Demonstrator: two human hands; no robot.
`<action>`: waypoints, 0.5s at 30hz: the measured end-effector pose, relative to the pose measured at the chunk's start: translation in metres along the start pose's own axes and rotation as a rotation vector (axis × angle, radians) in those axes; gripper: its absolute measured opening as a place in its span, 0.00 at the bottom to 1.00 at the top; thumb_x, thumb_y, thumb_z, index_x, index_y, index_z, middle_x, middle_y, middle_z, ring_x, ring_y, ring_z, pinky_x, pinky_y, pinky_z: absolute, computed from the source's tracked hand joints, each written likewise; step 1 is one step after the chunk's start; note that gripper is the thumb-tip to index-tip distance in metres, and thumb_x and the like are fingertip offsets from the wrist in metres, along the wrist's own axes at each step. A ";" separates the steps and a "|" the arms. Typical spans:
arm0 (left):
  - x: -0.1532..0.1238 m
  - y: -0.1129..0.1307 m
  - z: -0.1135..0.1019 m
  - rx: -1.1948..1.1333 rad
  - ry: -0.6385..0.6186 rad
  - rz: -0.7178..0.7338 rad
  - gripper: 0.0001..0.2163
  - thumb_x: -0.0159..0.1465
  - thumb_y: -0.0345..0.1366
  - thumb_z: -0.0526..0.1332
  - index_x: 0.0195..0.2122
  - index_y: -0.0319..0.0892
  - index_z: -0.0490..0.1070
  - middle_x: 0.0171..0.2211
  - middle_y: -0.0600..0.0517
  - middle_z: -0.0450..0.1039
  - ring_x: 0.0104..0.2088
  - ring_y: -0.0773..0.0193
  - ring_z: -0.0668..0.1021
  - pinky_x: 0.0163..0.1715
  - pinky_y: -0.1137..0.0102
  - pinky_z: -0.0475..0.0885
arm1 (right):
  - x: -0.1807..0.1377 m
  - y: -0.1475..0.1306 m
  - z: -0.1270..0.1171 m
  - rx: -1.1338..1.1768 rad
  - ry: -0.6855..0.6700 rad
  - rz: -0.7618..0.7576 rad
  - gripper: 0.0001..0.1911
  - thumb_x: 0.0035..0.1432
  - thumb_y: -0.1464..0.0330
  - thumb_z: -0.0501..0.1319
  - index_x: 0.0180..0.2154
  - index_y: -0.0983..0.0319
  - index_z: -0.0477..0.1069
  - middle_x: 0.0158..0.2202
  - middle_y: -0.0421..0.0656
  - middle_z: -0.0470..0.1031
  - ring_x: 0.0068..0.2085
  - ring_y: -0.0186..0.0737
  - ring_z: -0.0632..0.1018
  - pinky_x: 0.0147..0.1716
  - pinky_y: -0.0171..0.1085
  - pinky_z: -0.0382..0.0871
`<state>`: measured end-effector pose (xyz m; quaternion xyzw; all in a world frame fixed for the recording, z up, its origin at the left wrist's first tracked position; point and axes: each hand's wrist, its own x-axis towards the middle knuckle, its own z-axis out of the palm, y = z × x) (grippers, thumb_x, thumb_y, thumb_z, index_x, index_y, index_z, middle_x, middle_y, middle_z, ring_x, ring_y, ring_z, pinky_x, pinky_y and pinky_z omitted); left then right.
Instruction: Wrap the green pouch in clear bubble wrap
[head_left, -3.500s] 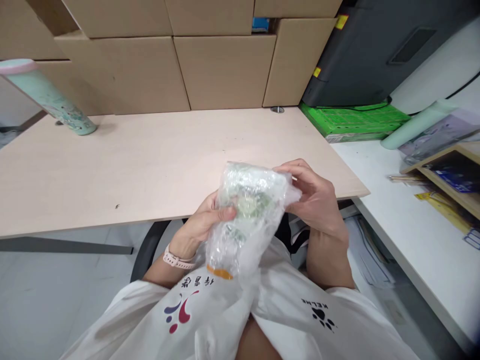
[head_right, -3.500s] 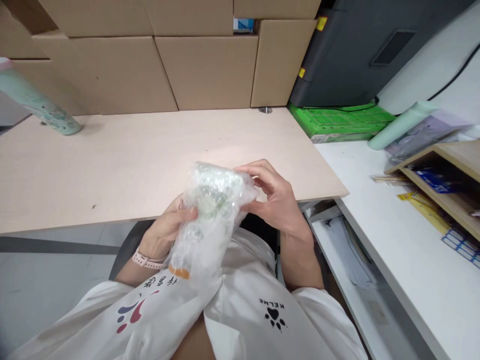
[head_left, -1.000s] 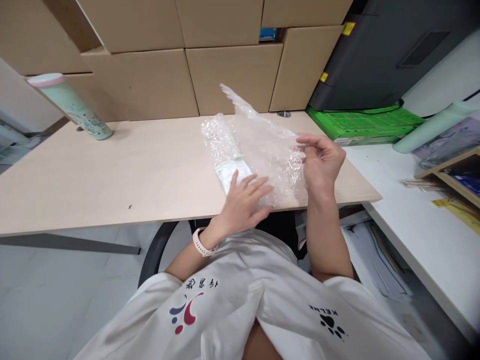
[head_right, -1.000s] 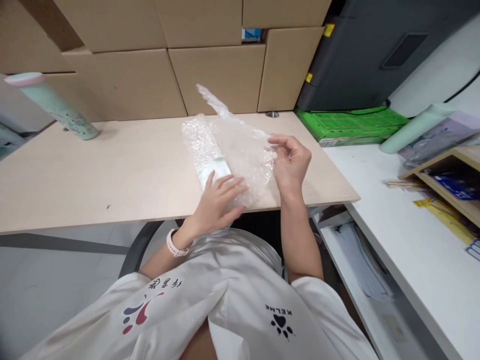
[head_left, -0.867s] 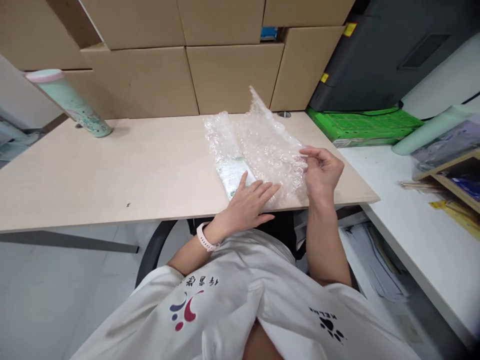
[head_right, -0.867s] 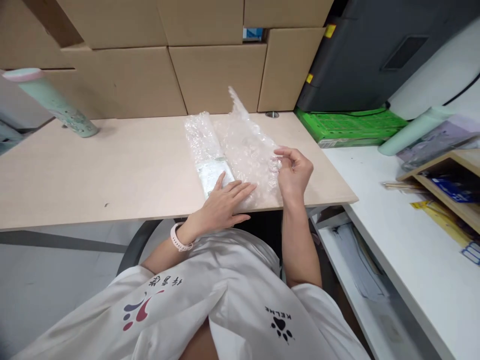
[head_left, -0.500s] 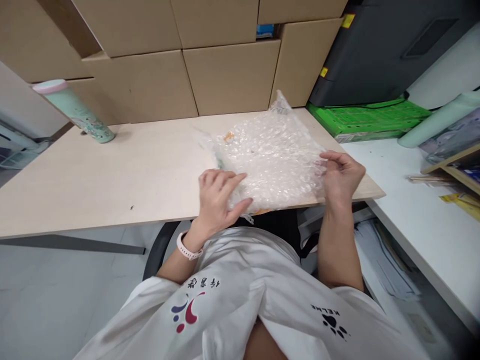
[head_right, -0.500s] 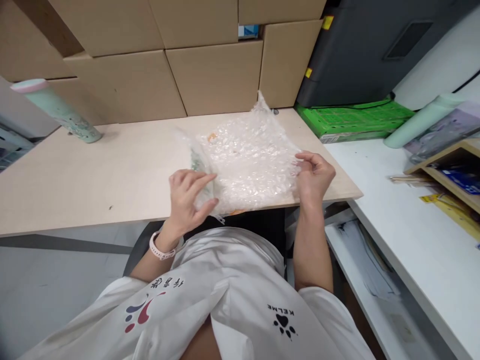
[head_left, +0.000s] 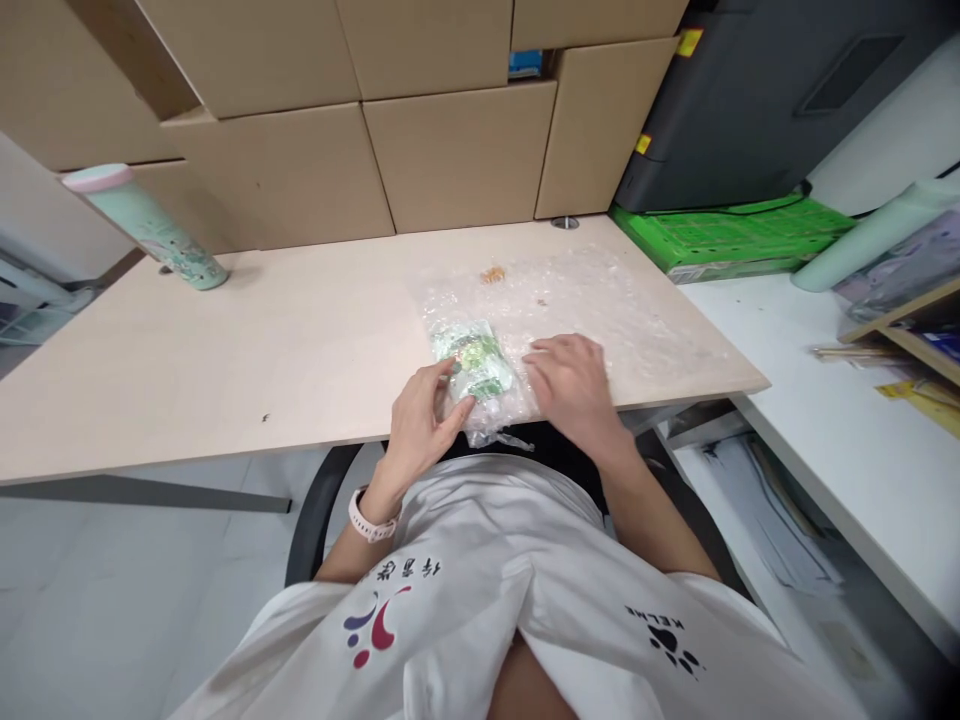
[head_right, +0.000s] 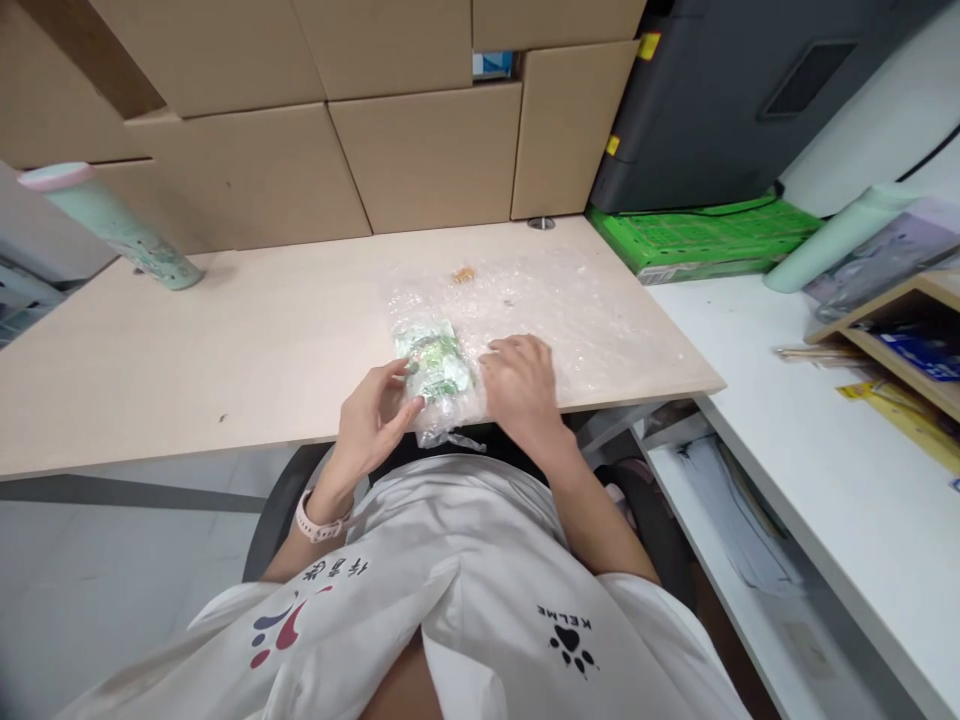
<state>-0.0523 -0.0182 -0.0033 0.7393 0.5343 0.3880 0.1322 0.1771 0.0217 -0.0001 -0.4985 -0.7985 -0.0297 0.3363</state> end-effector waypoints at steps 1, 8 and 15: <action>0.000 0.002 0.001 -0.025 0.001 -0.019 0.24 0.67 0.45 0.62 0.62 0.44 0.64 0.52 0.45 0.76 0.47 0.56 0.79 0.51 0.60 0.73 | 0.002 -0.008 0.007 0.027 -0.043 -0.010 0.12 0.66 0.70 0.55 0.37 0.61 0.78 0.46 0.50 0.81 0.52 0.55 0.75 0.57 0.58 0.64; 0.005 -0.004 0.009 -0.327 -0.041 -0.172 0.34 0.69 0.53 0.57 0.71 0.48 0.49 0.66 0.39 0.64 0.54 0.55 0.78 0.54 0.57 0.73 | 0.010 -0.020 -0.002 0.550 -0.092 0.278 0.17 0.68 0.58 0.55 0.51 0.60 0.73 0.49 0.48 0.81 0.50 0.48 0.79 0.47 0.48 0.74; 0.009 -0.014 0.000 -0.663 -0.006 -0.270 0.32 0.70 0.58 0.53 0.70 0.51 0.55 0.71 0.43 0.57 0.68 0.51 0.66 0.64 0.56 0.67 | 0.009 -0.064 0.013 0.555 -0.180 -0.032 0.18 0.69 0.64 0.55 0.57 0.58 0.69 0.63 0.50 0.70 0.64 0.48 0.71 0.62 0.52 0.67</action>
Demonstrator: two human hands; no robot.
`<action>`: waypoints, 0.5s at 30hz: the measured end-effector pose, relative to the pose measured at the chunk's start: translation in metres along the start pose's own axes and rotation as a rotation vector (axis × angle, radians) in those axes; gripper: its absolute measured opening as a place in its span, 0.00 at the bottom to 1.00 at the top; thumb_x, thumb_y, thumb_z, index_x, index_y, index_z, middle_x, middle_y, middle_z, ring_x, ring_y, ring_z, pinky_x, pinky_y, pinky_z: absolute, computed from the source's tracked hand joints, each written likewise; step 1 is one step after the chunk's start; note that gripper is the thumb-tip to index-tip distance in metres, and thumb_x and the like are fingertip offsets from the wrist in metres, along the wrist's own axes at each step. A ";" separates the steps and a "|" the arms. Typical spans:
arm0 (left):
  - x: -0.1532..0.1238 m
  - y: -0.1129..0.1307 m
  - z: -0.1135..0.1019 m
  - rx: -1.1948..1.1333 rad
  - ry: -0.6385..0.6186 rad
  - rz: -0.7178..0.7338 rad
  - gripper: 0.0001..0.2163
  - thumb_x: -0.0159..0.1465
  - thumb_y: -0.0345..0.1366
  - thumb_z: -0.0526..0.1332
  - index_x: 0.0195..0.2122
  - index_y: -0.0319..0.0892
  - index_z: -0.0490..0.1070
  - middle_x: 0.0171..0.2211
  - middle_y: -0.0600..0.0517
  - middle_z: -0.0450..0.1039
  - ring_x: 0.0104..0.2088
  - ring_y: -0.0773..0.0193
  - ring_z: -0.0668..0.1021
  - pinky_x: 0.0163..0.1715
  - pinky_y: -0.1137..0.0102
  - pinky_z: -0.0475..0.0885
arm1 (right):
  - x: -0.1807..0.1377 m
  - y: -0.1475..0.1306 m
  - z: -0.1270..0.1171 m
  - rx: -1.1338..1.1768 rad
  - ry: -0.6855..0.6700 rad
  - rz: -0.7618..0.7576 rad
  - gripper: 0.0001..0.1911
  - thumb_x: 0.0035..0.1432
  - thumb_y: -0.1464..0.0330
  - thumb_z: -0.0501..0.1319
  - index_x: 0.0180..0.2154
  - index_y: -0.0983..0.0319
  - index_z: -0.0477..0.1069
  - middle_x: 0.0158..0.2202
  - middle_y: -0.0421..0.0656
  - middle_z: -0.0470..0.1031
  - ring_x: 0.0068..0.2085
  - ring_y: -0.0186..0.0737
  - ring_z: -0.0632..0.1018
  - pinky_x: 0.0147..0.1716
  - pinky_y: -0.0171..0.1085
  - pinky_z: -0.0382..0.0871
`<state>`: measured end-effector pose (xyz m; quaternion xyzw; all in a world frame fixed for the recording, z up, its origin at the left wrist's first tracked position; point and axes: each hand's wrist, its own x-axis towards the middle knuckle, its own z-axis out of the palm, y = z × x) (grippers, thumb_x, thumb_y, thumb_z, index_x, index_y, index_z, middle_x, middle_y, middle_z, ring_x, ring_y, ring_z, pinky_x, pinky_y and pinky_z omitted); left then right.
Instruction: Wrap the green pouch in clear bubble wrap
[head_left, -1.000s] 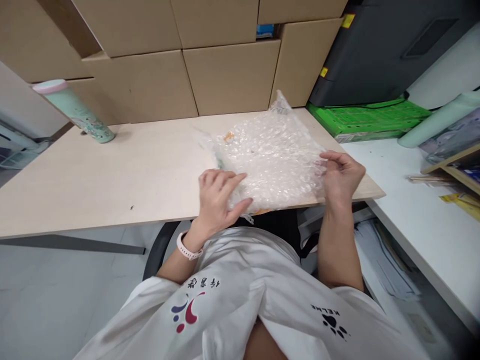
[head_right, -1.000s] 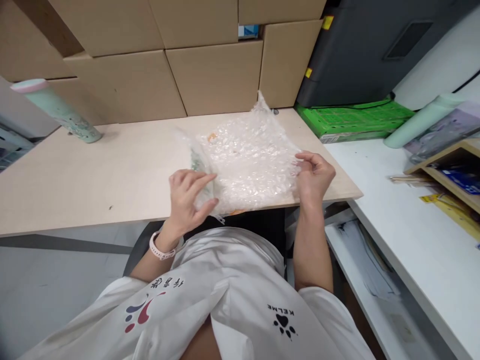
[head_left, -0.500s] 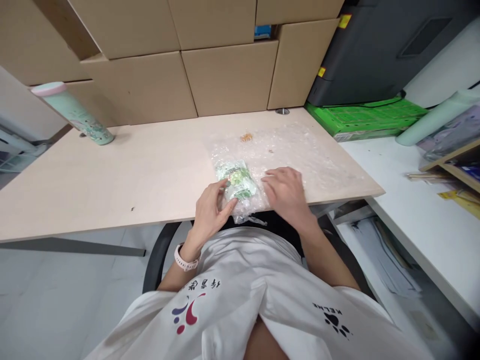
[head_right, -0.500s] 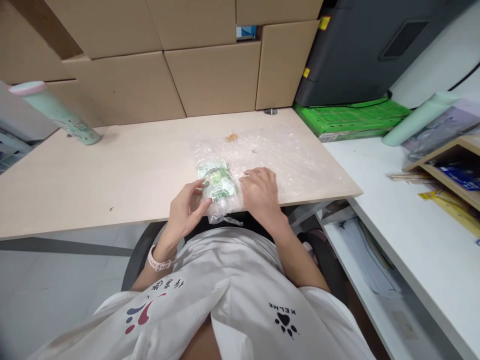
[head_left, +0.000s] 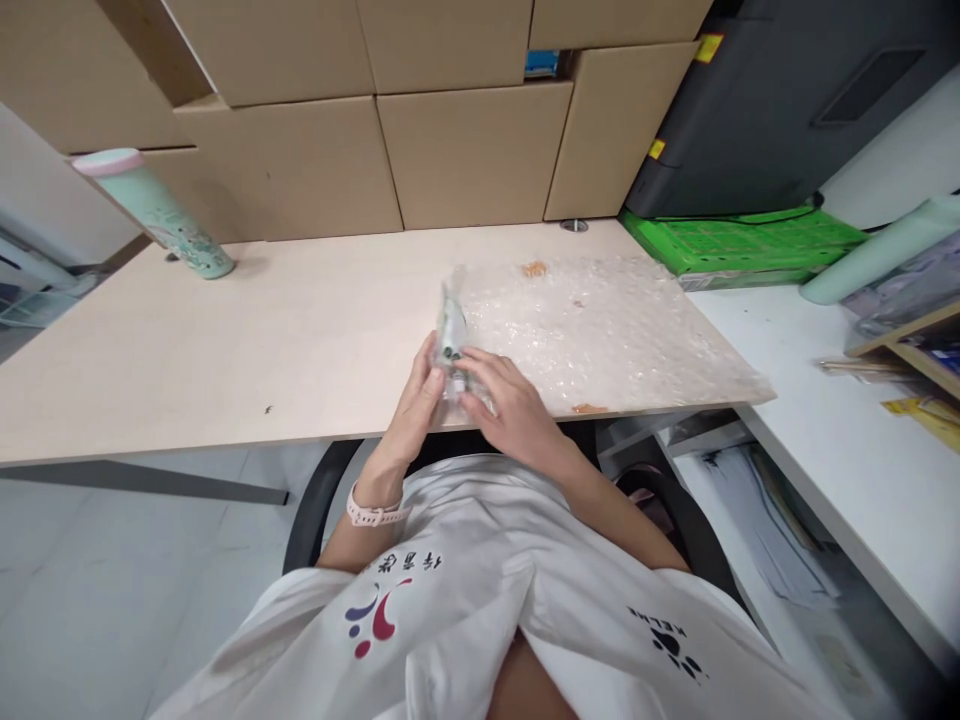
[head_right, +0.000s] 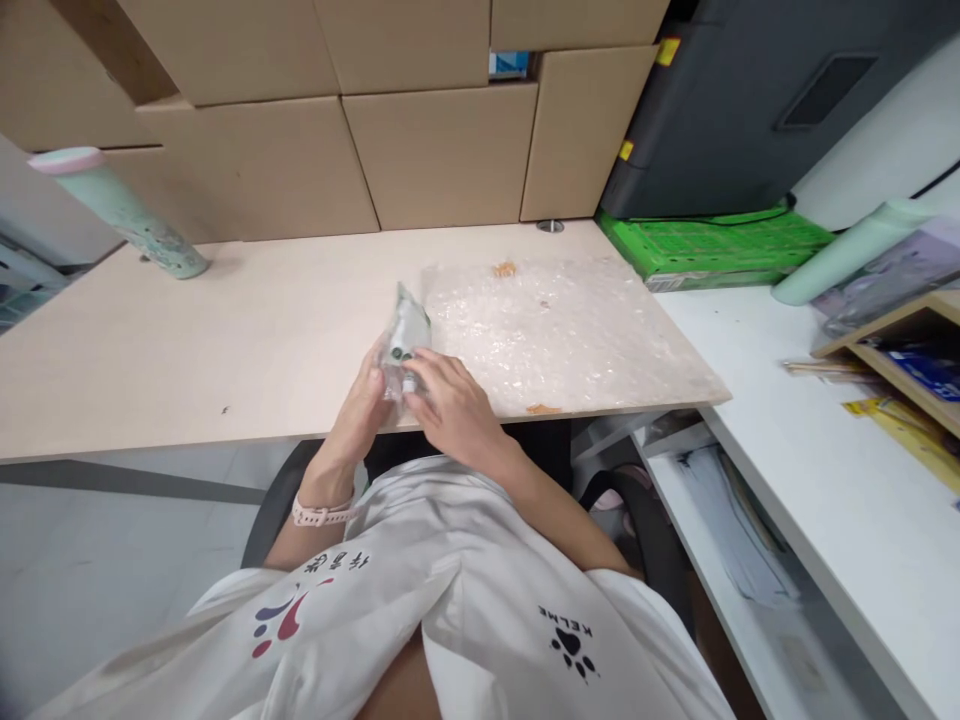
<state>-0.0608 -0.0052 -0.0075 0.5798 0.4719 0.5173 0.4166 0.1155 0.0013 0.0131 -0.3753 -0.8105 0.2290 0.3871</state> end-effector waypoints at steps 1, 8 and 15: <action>0.000 0.000 -0.006 -0.026 0.048 -0.018 0.32 0.69 0.58 0.54 0.70 0.51 0.55 0.71 0.43 0.58 0.68 0.51 0.67 0.64 0.55 0.67 | 0.000 0.000 0.008 -0.059 -0.039 -0.013 0.19 0.68 0.65 0.56 0.58 0.59 0.70 0.64 0.52 0.69 0.65 0.51 0.69 0.63 0.53 0.65; -0.007 -0.009 -0.040 0.297 0.301 -0.001 0.26 0.62 0.50 0.68 0.59 0.45 0.72 0.60 0.40 0.71 0.60 0.48 0.74 0.61 0.52 0.69 | -0.003 0.021 0.027 -0.201 -0.068 0.034 0.24 0.65 0.60 0.63 0.59 0.59 0.71 0.66 0.55 0.66 0.64 0.58 0.69 0.62 0.60 0.65; -0.006 -0.007 -0.032 -0.059 0.313 -0.121 0.25 0.58 0.46 0.70 0.55 0.43 0.74 0.53 0.42 0.76 0.51 0.53 0.80 0.51 0.60 0.76 | -0.008 0.028 0.013 -0.109 -0.059 0.010 0.19 0.69 0.58 0.58 0.53 0.60 0.76 0.60 0.53 0.73 0.61 0.51 0.73 0.60 0.53 0.69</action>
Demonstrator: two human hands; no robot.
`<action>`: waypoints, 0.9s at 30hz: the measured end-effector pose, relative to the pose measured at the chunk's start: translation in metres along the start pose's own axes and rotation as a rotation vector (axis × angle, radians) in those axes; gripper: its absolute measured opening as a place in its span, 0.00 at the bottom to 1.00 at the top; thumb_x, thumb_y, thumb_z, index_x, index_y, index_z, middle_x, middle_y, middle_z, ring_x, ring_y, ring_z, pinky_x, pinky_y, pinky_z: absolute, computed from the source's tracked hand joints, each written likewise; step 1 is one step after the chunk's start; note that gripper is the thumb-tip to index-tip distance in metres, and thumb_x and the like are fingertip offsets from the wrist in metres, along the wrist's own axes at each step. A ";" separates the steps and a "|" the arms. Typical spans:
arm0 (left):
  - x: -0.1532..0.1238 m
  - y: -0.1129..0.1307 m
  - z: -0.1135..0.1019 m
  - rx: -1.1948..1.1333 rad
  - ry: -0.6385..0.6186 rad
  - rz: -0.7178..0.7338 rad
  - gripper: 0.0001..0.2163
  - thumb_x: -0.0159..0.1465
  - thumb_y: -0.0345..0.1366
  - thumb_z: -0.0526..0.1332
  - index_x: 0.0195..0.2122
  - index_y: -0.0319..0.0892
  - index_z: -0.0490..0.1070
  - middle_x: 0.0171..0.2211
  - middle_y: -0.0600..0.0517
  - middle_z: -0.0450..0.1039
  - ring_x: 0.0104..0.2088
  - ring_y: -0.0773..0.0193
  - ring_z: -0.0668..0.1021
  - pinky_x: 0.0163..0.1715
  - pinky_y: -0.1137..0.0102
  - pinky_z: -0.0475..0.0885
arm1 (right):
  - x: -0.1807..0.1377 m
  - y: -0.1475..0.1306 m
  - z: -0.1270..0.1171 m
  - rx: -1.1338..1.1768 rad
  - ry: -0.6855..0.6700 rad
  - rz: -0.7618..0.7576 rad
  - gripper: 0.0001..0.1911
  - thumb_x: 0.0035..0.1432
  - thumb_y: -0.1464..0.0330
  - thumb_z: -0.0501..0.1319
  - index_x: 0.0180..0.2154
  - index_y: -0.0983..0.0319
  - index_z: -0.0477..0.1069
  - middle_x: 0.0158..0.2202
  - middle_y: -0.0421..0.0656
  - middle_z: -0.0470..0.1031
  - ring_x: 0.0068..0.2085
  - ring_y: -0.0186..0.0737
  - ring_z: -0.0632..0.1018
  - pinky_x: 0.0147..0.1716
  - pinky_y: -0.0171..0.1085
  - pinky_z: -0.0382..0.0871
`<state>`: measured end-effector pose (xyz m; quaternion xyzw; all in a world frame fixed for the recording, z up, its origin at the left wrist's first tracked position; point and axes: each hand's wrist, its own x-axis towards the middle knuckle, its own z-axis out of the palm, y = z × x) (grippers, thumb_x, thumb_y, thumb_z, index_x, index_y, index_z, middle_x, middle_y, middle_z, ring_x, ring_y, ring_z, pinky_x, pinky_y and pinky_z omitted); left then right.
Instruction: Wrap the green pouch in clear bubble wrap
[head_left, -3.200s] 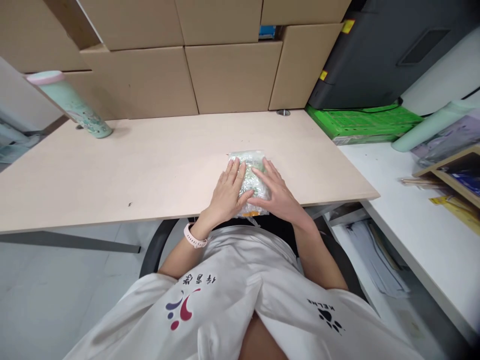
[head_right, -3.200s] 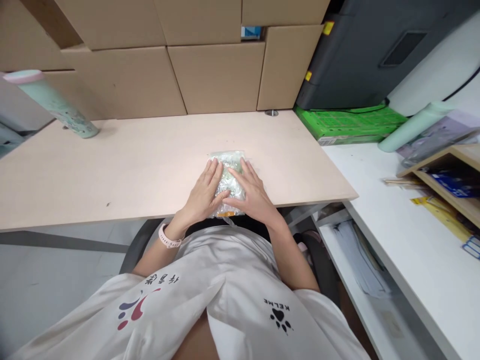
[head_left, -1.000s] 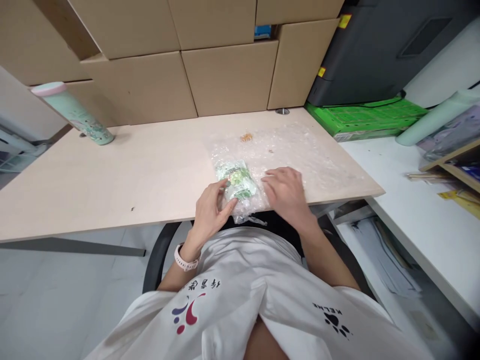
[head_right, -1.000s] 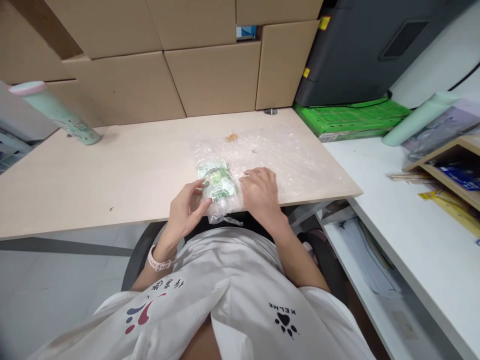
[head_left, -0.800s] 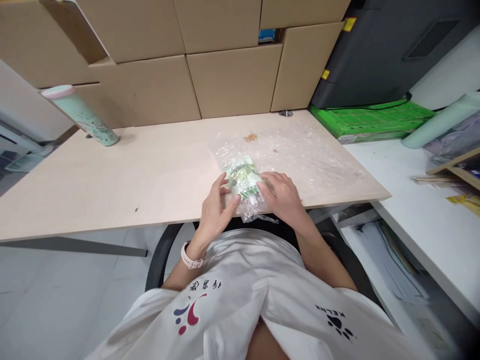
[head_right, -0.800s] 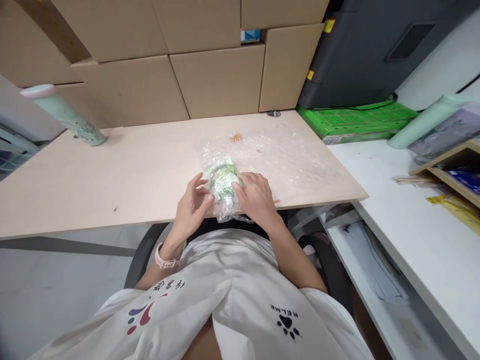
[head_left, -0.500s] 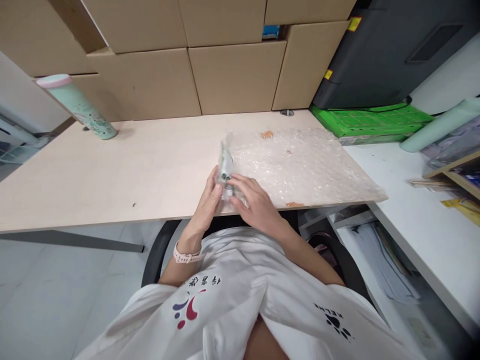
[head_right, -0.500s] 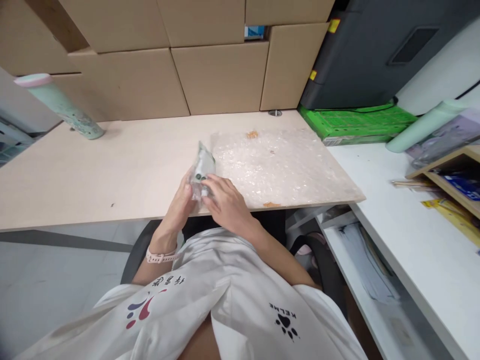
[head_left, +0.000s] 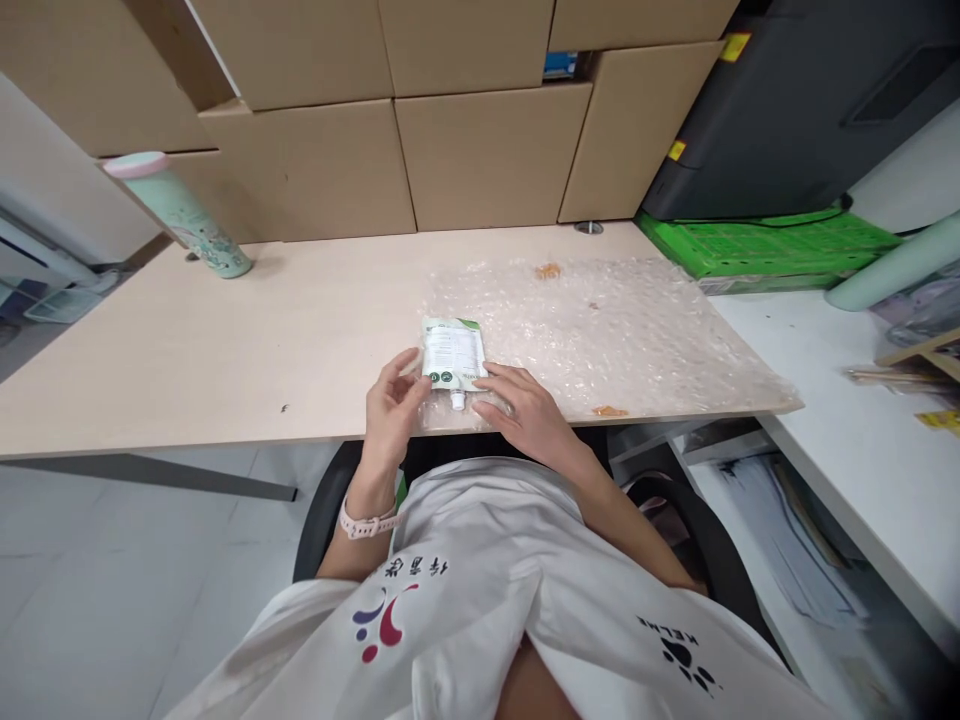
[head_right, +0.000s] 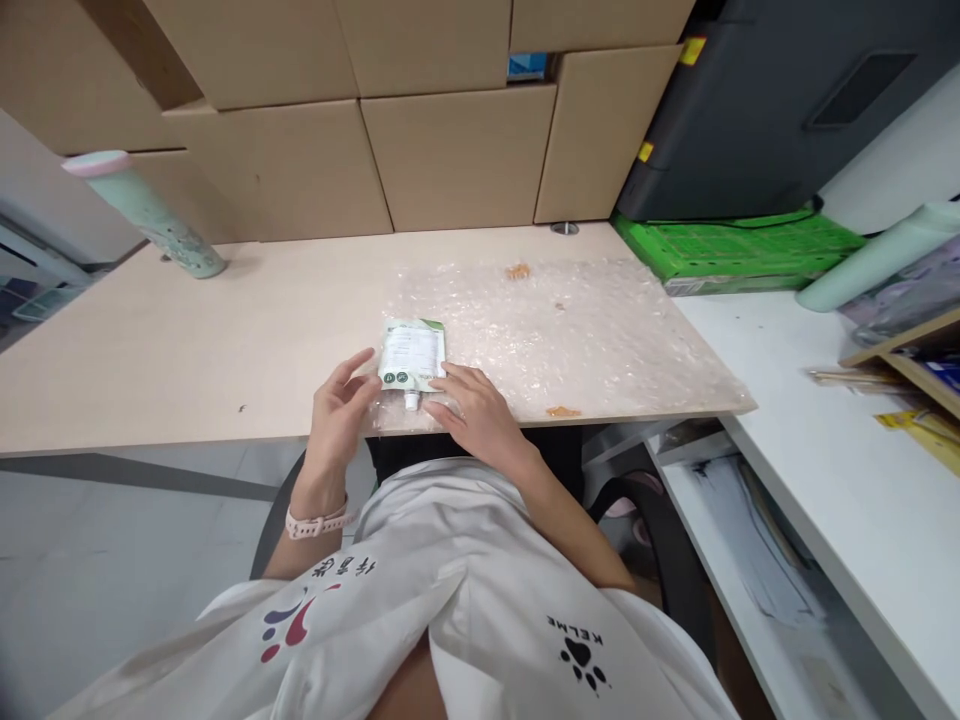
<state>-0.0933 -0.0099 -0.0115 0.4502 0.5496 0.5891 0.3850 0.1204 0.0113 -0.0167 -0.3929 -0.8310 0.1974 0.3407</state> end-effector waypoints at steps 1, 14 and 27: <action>0.001 0.000 0.000 -0.070 0.042 -0.037 0.27 0.56 0.44 0.71 0.57 0.45 0.72 0.53 0.43 0.76 0.50 0.55 0.80 0.49 0.62 0.77 | 0.000 -0.001 -0.001 0.015 0.009 0.010 0.19 0.69 0.57 0.57 0.54 0.59 0.75 0.60 0.52 0.74 0.61 0.51 0.73 0.60 0.53 0.69; 0.015 0.026 0.036 -0.437 -0.122 -0.208 0.23 0.49 0.39 0.77 0.45 0.39 0.76 0.35 0.51 0.80 0.33 0.65 0.82 0.34 0.71 0.76 | 0.003 -0.014 -0.005 0.114 -0.046 0.046 0.28 0.71 0.52 0.51 0.65 0.59 0.62 0.57 0.51 0.75 0.58 0.53 0.73 0.58 0.55 0.68; -0.007 0.014 0.088 0.134 -0.477 0.207 0.23 0.66 0.43 0.63 0.62 0.43 0.68 0.53 0.44 0.74 0.47 0.58 0.77 0.45 0.64 0.75 | -0.012 0.006 -0.041 0.041 0.136 0.346 0.16 0.69 0.57 0.53 0.38 0.59 0.74 0.27 0.41 0.78 0.30 0.41 0.77 0.32 0.38 0.65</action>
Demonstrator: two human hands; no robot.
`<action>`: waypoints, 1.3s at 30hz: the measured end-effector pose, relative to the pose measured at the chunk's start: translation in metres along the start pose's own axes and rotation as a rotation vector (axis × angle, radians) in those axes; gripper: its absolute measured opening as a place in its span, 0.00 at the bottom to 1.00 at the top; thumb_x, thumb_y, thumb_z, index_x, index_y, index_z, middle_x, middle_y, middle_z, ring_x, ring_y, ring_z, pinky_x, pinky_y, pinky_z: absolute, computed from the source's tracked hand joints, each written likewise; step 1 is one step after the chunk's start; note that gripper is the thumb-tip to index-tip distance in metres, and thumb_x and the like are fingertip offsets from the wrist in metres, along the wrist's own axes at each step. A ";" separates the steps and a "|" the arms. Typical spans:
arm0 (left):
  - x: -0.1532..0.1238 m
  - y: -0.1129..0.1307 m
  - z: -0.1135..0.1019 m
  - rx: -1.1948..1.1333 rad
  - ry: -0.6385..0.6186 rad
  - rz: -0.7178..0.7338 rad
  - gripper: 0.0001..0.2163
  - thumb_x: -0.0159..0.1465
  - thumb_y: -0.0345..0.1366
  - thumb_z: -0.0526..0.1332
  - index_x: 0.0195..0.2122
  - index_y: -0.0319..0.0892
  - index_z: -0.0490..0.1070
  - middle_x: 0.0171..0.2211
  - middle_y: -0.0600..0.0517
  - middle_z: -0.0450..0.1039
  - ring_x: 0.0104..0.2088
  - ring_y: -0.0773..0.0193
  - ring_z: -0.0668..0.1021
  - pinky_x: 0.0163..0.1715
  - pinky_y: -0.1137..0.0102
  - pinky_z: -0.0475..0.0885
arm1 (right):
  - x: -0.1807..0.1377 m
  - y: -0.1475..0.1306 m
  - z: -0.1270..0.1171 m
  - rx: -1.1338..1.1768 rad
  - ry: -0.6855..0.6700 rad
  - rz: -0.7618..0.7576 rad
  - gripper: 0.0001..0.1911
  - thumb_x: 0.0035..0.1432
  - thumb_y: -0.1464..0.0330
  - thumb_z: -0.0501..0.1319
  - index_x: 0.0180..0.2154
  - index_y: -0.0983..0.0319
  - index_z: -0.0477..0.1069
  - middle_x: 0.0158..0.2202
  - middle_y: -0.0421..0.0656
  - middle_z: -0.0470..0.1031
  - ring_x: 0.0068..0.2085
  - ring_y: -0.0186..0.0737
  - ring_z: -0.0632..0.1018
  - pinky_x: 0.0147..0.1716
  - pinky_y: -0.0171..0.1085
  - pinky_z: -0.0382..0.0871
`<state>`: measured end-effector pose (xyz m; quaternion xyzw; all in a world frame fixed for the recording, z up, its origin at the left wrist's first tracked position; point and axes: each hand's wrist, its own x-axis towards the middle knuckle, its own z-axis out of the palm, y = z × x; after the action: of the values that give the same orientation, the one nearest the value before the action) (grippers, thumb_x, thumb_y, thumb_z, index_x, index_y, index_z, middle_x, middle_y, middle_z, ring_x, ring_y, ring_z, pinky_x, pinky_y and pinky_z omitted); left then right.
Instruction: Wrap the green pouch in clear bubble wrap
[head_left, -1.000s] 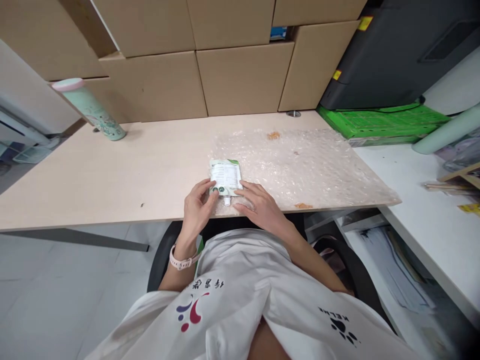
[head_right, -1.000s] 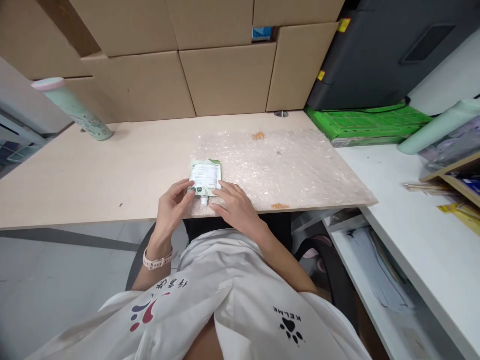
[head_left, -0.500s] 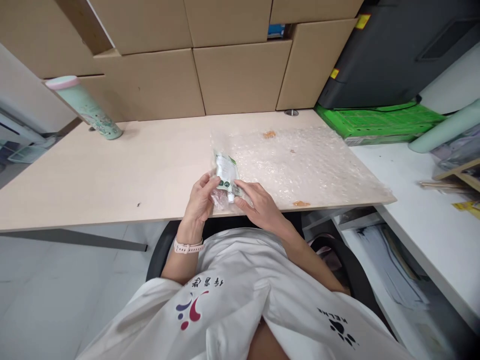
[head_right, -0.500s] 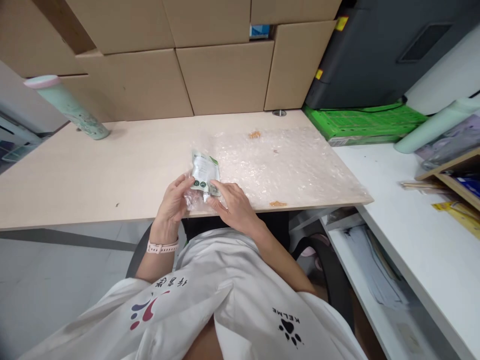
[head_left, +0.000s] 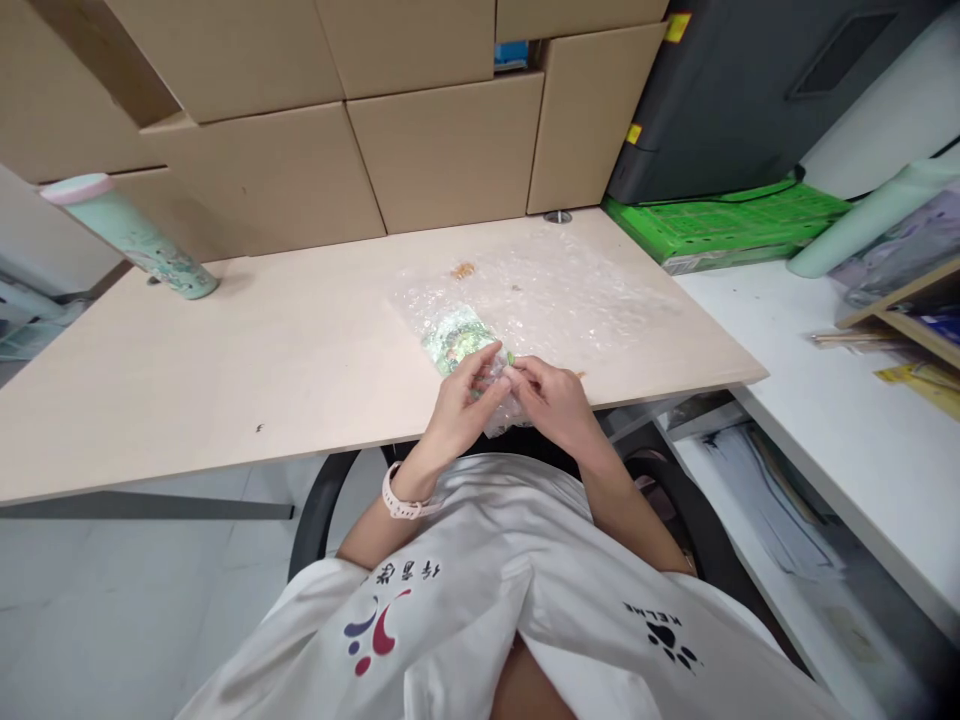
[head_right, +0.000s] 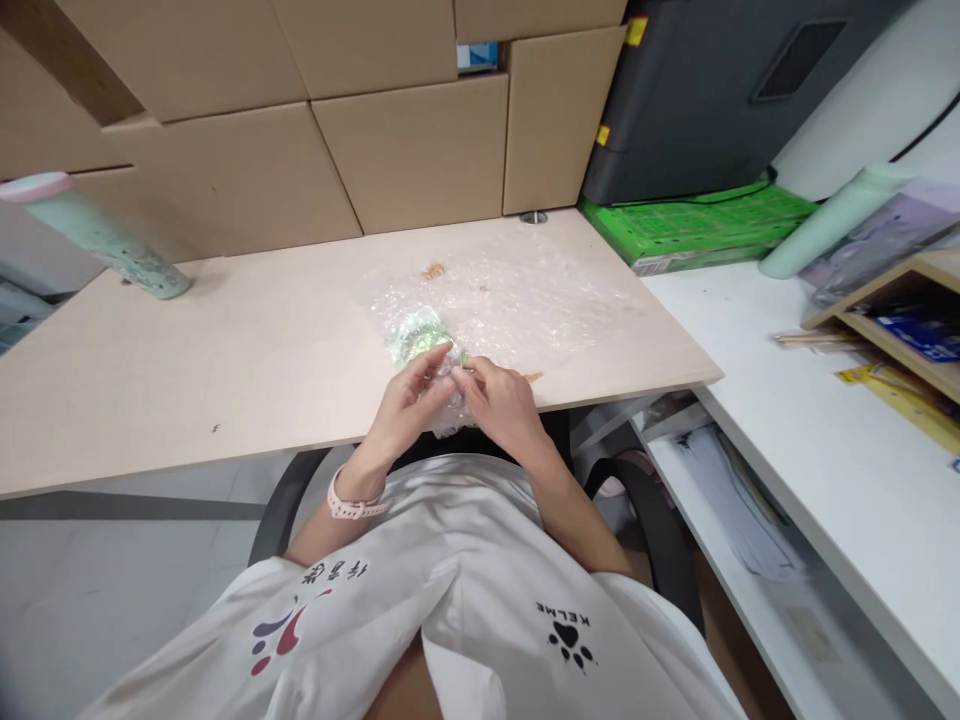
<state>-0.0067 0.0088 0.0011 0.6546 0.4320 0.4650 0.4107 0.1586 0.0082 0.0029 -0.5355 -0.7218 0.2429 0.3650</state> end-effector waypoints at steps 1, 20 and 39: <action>0.000 -0.002 0.003 0.065 -0.022 0.025 0.22 0.67 0.42 0.62 0.61 0.42 0.69 0.53 0.43 0.75 0.47 0.58 0.77 0.46 0.63 0.74 | 0.000 0.004 -0.003 -0.035 0.058 0.023 0.16 0.68 0.57 0.54 0.37 0.59 0.75 0.27 0.40 0.78 0.30 0.41 0.77 0.32 0.38 0.64; -0.017 0.004 -0.031 0.252 -0.338 0.171 0.09 0.65 0.35 0.67 0.46 0.50 0.80 0.49 0.50 0.80 0.56 0.55 0.74 0.60 0.56 0.63 | 0.001 0.013 0.006 -0.085 0.047 -0.072 0.06 0.62 0.69 0.60 0.38 0.59 0.76 0.34 0.41 0.78 0.33 0.38 0.76 0.35 0.37 0.66; -0.009 0.010 0.021 -0.229 -0.140 0.061 0.30 0.66 0.42 0.64 0.68 0.49 0.59 0.73 0.46 0.55 0.73 0.52 0.58 0.70 0.55 0.57 | -0.021 0.016 0.001 -0.518 0.073 -0.140 0.12 0.62 0.74 0.53 0.42 0.62 0.74 0.44 0.53 0.75 0.45 0.53 0.73 0.43 0.46 0.67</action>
<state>0.0140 -0.0060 0.0034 0.6470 0.3262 0.4770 0.4975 0.1710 -0.0068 -0.0148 -0.5682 -0.7815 0.0050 0.2577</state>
